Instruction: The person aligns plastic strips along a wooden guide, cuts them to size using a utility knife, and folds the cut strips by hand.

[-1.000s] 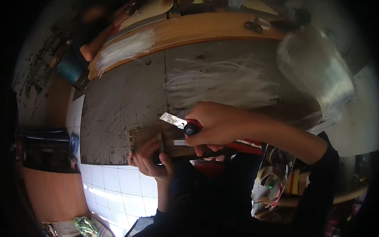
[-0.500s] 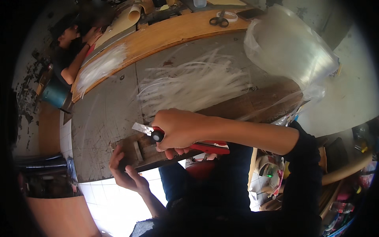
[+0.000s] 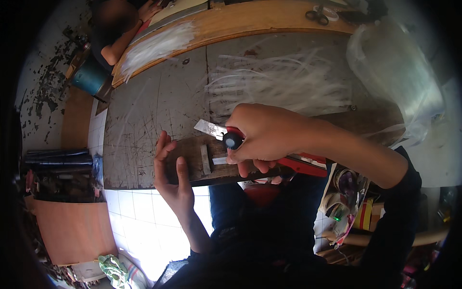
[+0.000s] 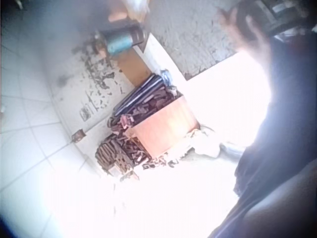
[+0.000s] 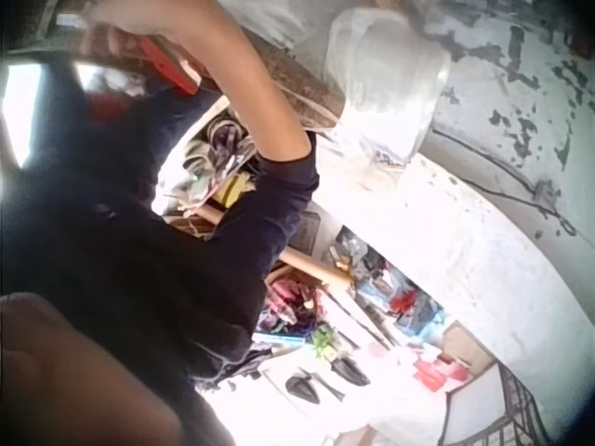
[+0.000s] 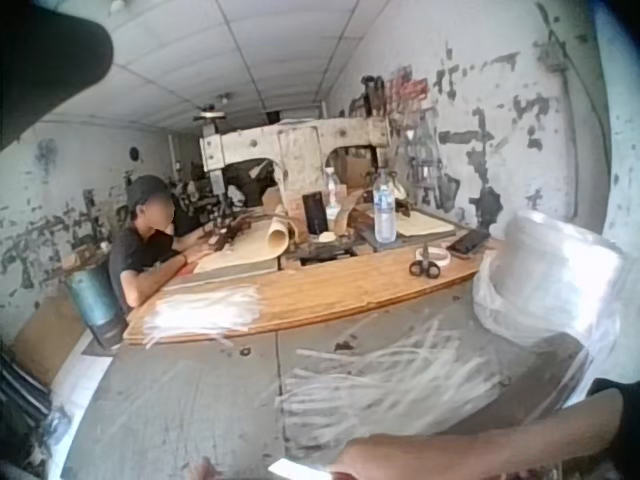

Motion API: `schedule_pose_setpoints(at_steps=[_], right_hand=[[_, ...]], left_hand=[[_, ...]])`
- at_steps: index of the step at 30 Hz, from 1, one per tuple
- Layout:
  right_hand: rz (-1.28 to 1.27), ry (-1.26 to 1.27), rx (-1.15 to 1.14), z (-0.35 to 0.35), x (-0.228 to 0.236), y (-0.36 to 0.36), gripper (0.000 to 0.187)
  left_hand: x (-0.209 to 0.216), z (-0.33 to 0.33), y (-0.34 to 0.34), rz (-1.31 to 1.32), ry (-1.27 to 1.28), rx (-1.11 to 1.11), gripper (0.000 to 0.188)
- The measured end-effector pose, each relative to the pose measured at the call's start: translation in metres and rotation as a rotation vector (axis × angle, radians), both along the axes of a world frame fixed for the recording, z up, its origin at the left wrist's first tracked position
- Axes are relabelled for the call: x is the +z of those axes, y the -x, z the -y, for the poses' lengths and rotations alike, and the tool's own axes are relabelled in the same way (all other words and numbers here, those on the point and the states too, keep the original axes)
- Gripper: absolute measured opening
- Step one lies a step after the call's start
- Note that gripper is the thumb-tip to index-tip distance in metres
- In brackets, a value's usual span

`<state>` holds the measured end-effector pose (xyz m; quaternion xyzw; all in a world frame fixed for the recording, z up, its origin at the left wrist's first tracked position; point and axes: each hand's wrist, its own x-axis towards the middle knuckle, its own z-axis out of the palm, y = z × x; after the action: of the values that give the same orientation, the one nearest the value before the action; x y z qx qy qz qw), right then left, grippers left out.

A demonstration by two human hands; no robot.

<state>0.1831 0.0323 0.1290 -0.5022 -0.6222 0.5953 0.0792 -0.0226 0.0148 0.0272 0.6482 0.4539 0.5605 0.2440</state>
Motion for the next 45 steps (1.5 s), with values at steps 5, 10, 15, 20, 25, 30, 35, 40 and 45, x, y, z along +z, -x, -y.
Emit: schedule_pose_setpoints(at_steps=[5,10,15,20,25,30,35,40,45], right_hand=[[0.024,0.036,-0.034,-0.001,-0.004,0.002,0.015],[-0.012,0.081,-0.096,0.000,-0.002,0.005,0.014],[0.008,0.096,-0.122,-0.003,-0.008,0.008,0.013],[0.022,0.111,-0.137,-0.002,-0.004,0.011,0.013],[0.021,0.101,-0.136,-0.002,-0.006,0.012,0.014],[0.090,0.041,-0.119,-0.004,-0.003,0.015,0.015],[0.079,0.075,-0.122,-0.003,-0.003,0.015,0.016],[0.090,0.066,-0.124,-0.003,-0.003,0.016,0.016],[0.078,0.027,-0.090,-0.003,-0.006,0.015,0.016]], left_hand=[[-0.001,-0.001,0.003,-0.034,-0.002,-0.001,0.020],[0.000,0.000,0.001,-0.070,-0.021,0.011,0.016],[0.000,0.001,0.001,-0.082,0.010,-0.035,0.016],[0.003,0.003,0.001,-0.067,0.030,-0.027,0.014],[0.005,0.003,-0.001,-0.092,0.015,-0.009,0.012],[0.005,0.001,0.000,-0.180,-0.087,-0.008,0.013],[0.003,0.001,0.003,-0.261,-0.092,-0.043,0.018],[0.005,0.000,0.008,-0.314,-0.185,-0.113,0.011],[0.019,0.014,0.010,-0.823,-0.443,-0.004,0.019]])
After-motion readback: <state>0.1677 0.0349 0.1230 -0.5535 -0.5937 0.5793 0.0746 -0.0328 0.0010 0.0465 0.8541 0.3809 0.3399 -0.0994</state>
